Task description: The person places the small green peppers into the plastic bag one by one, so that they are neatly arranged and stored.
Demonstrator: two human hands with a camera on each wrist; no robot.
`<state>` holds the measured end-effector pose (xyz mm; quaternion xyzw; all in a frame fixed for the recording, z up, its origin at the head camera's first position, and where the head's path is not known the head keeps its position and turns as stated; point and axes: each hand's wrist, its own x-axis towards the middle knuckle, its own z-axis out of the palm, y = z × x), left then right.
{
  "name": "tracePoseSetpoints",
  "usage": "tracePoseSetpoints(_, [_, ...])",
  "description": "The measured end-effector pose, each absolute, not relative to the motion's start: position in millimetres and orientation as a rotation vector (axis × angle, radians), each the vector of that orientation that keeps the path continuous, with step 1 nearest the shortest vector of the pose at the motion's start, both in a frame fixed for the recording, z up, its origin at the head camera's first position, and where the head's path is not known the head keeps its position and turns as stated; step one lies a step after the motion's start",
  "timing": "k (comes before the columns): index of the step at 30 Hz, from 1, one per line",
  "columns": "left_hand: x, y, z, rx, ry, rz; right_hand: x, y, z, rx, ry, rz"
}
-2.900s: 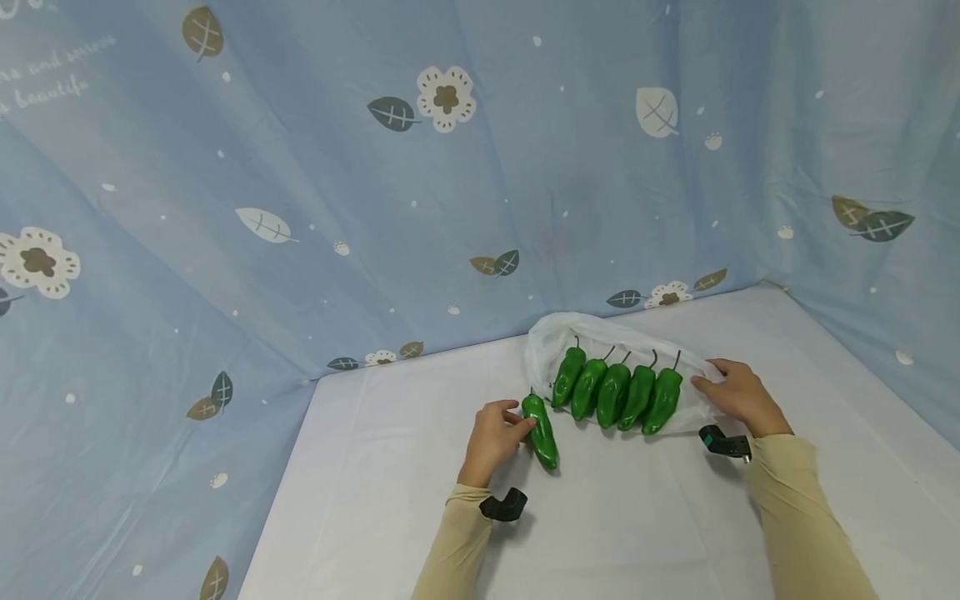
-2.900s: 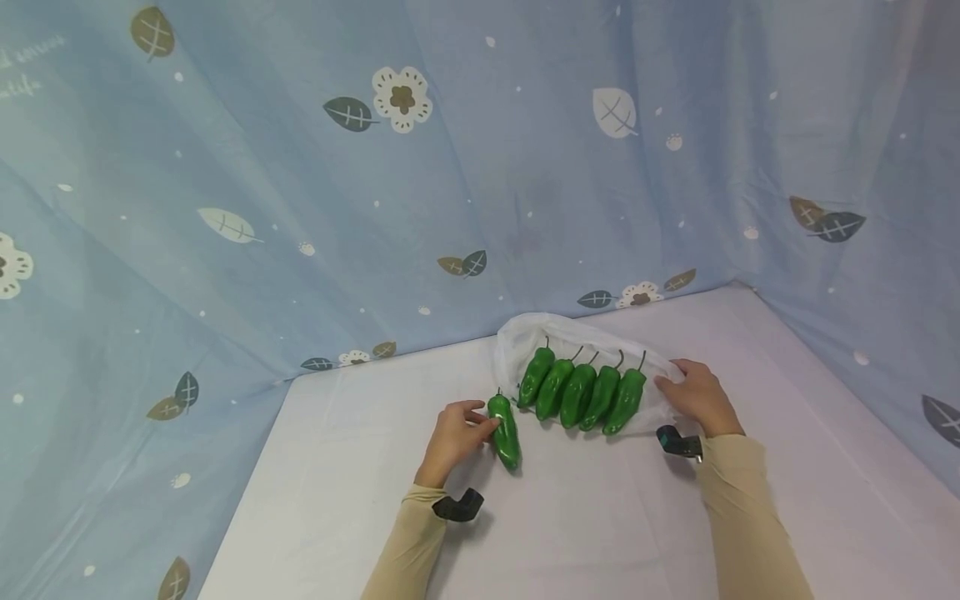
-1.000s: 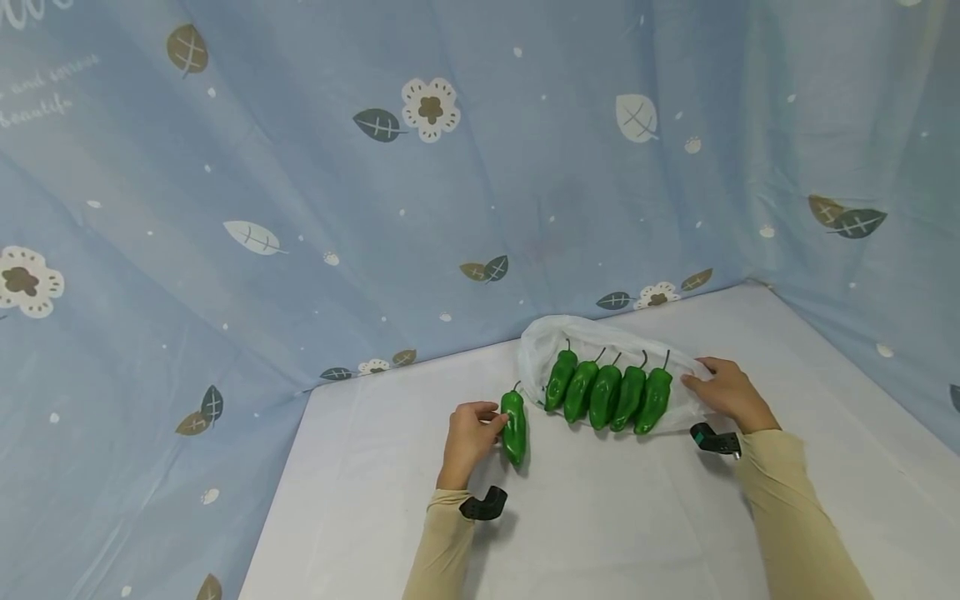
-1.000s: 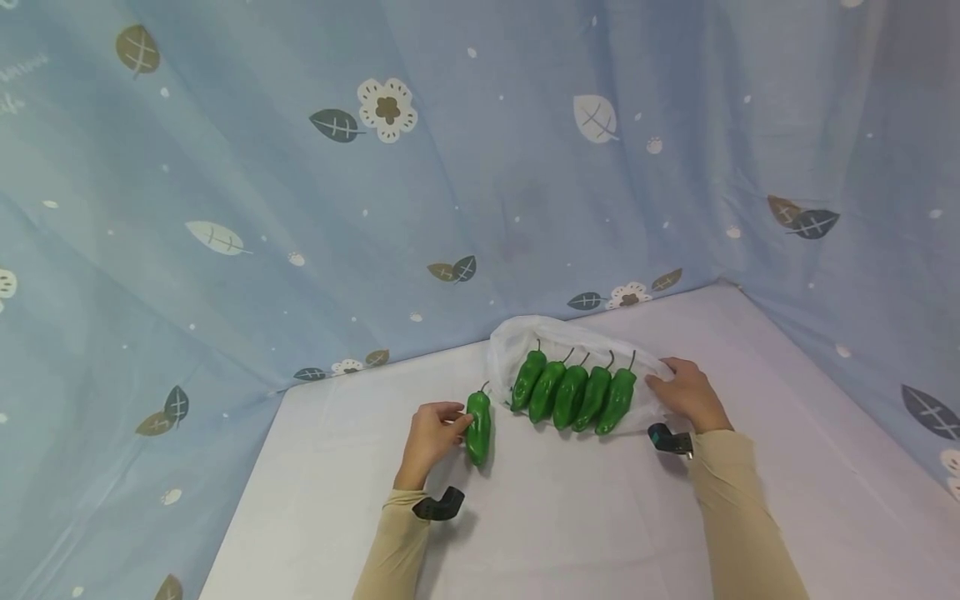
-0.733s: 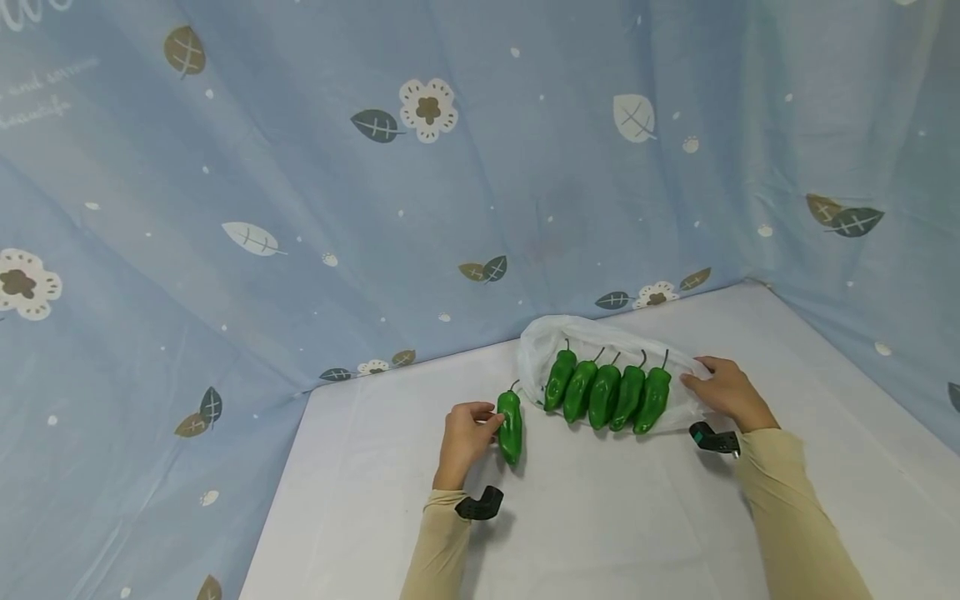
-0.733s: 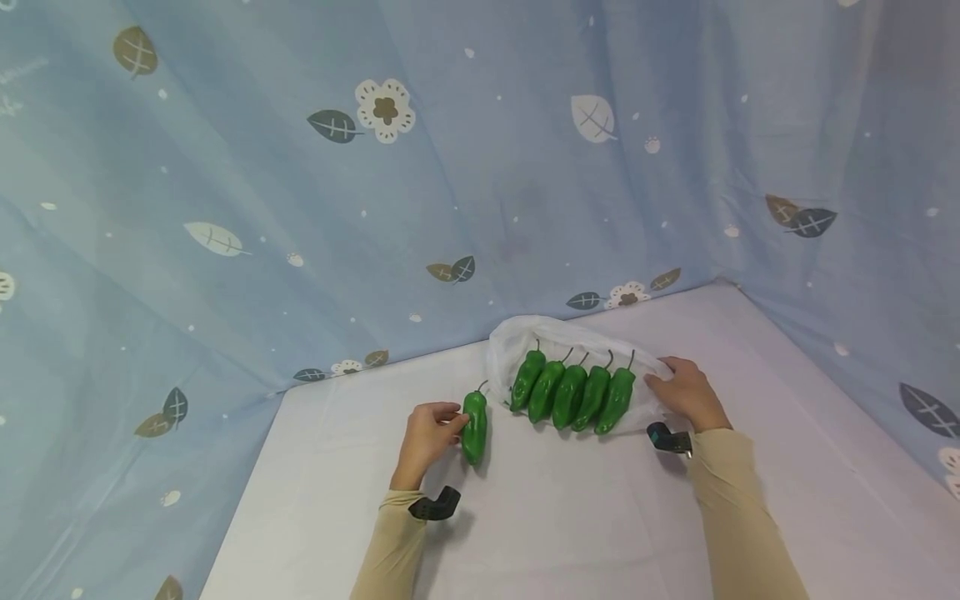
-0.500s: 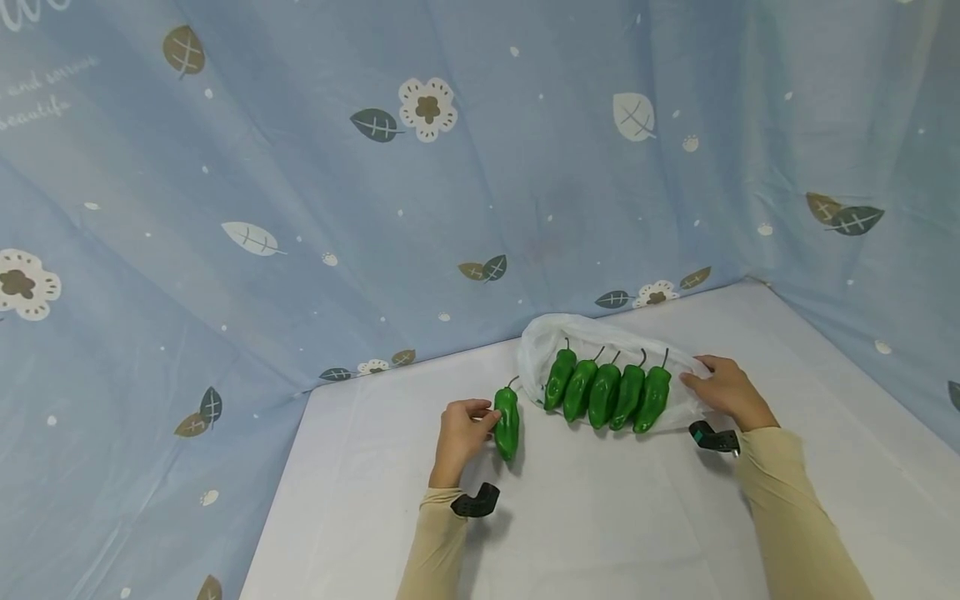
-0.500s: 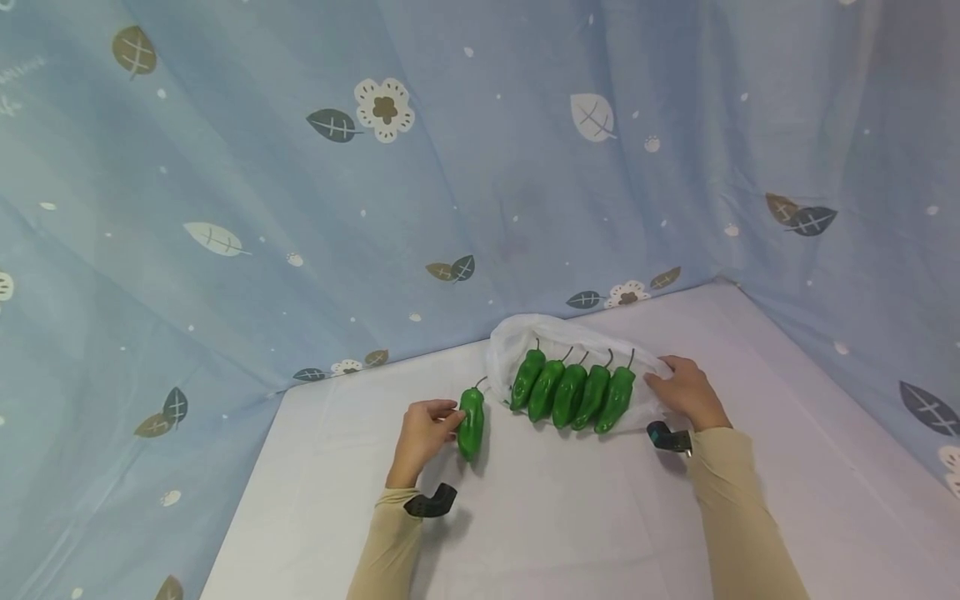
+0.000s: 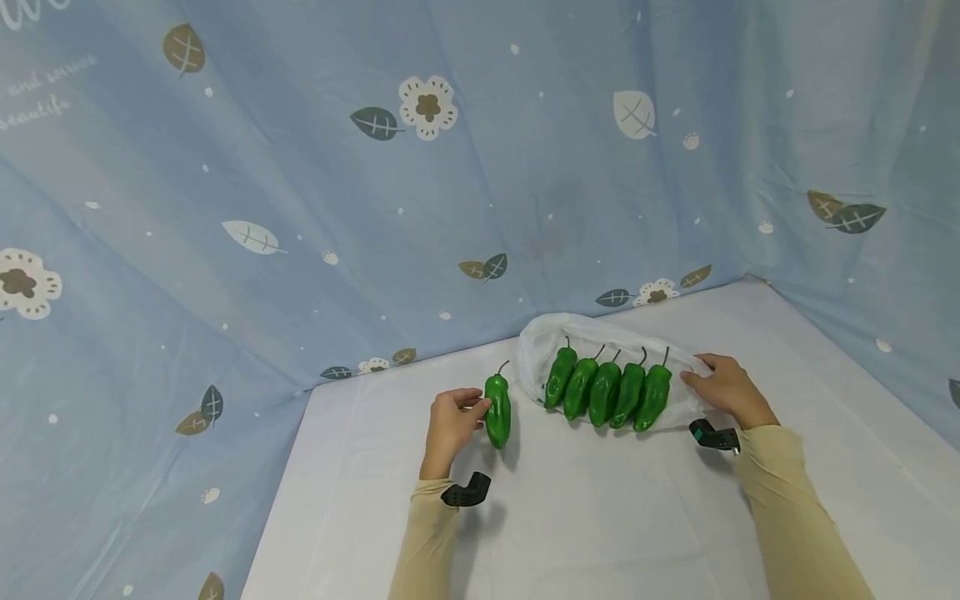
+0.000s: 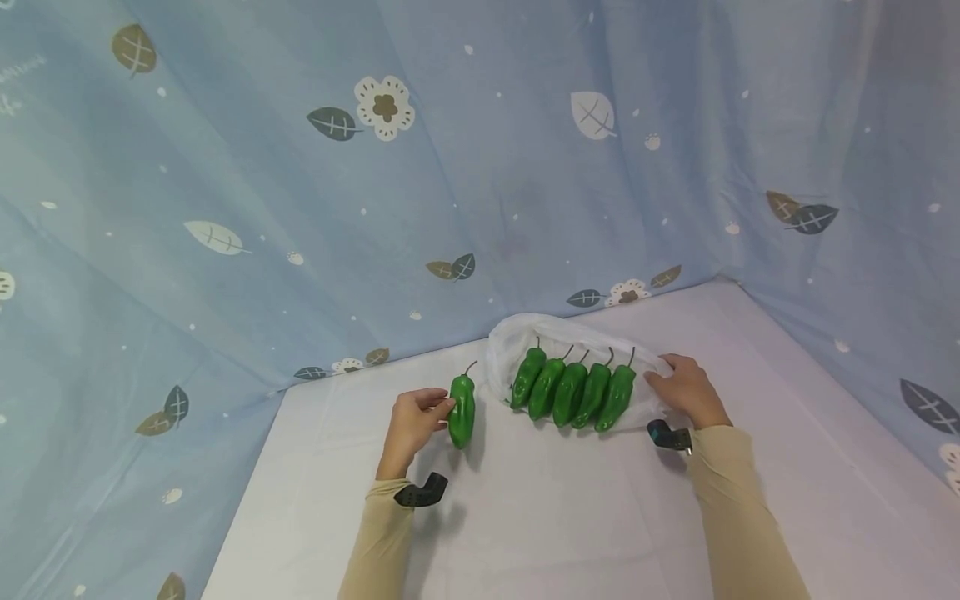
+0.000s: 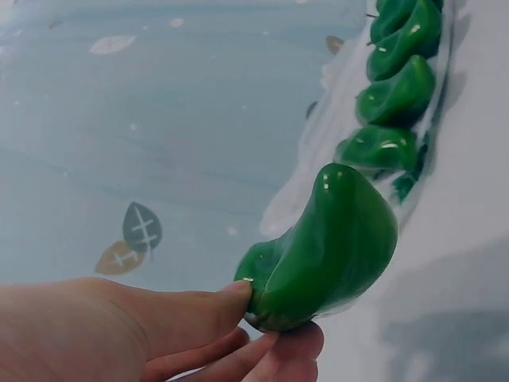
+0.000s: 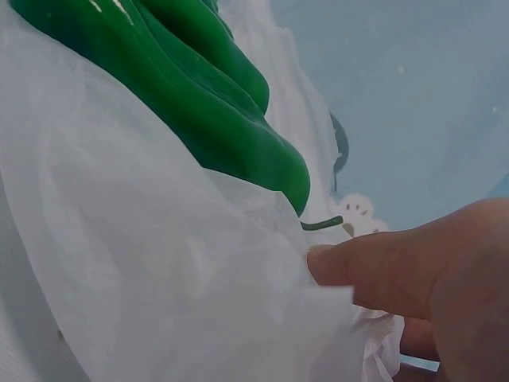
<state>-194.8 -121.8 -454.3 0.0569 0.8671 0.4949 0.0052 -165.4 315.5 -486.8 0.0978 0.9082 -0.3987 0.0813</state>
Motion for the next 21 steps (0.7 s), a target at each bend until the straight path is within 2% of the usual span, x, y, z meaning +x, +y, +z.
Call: tracePoseSetpoints(21, [-214,-108,-413,0.335,2.846,1.45,-166,315,-487,0.312,2.706,-1.191])
